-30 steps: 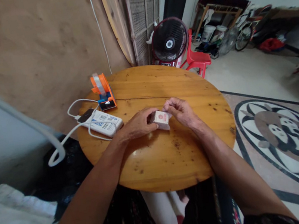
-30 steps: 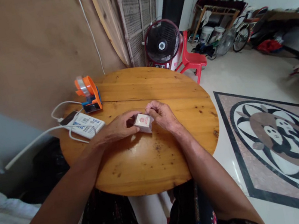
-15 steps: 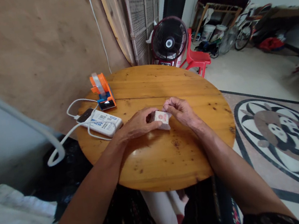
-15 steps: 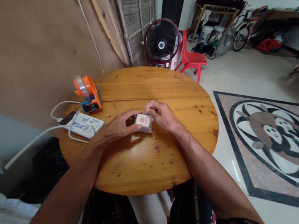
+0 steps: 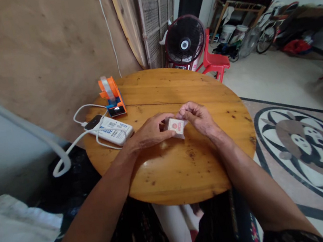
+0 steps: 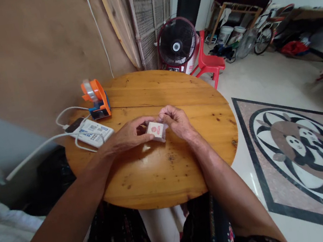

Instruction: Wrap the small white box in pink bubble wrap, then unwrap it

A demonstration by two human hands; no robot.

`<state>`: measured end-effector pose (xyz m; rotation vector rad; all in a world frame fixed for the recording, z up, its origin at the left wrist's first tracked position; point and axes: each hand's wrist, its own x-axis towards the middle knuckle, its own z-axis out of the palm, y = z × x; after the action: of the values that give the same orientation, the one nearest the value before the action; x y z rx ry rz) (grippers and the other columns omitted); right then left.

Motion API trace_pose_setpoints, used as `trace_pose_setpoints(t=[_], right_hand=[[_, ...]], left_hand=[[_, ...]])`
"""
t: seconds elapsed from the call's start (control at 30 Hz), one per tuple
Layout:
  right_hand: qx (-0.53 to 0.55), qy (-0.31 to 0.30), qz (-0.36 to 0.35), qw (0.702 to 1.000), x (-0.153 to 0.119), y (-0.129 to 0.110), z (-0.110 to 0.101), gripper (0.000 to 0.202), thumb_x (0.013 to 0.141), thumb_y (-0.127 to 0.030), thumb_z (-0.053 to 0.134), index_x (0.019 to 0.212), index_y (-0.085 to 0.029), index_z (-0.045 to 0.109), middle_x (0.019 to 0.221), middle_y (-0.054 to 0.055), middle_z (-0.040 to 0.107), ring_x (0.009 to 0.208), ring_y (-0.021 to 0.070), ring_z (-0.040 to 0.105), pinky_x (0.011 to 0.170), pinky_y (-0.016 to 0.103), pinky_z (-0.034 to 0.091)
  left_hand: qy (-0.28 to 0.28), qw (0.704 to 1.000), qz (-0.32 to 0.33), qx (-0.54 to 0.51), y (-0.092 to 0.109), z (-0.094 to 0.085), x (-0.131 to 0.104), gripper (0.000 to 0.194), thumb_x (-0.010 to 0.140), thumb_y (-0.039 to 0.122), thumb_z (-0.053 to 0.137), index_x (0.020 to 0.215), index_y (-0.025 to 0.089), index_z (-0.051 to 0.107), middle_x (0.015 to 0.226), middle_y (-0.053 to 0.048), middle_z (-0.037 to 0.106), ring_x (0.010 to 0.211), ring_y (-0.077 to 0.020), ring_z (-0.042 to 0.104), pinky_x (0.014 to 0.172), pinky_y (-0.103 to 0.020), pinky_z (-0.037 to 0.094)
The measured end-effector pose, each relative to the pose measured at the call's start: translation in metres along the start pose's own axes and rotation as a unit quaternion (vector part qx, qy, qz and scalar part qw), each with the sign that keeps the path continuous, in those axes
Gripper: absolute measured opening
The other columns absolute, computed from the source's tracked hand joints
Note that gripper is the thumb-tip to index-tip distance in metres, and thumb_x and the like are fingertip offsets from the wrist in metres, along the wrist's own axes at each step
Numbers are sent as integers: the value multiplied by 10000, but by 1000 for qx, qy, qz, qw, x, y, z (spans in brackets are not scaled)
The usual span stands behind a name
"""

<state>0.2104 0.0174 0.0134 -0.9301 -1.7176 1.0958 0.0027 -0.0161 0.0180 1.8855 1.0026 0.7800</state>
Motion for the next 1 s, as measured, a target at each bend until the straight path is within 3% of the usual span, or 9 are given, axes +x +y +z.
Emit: trace_pose_setpoints(t=[0.37, 0.67, 1.0], right_hand=[[16, 34, -4, 999, 0, -9, -2, 387, 769, -581, 695, 757, -211, 581, 725, 17, 664, 665, 145, 572, 677, 307, 467], [41, 59, -26, 997, 1, -11, -5, 356, 773, -555, 710, 757, -213, 612, 697, 1, 675, 620, 134, 577, 647, 295, 473], [100, 49, -18, 994, -1, -11, -8, 248, 810, -457, 715, 791, -219, 649, 734, -4, 695, 698, 134, 617, 681, 271, 467]], left_hand=[[-17, 1000, -19, -10, 2, 2, -3, 778, 746, 302, 683, 1446, 196, 361, 1230, -99, 630, 990, -216, 647, 873, -356, 519], [1, 1000, -1, 7, -6, 5, -2, 931, 722, 325, 734, 1514, 202, 261, 1338, -131, 572, 1143, -277, 593, 989, -436, 460], [-18, 1000, 13, 19, -2, 3, -2, 875, 723, 357, 742, 1474, 220, 314, 1396, -108, 530, 1212, -274, 552, 1021, -411, 432]])
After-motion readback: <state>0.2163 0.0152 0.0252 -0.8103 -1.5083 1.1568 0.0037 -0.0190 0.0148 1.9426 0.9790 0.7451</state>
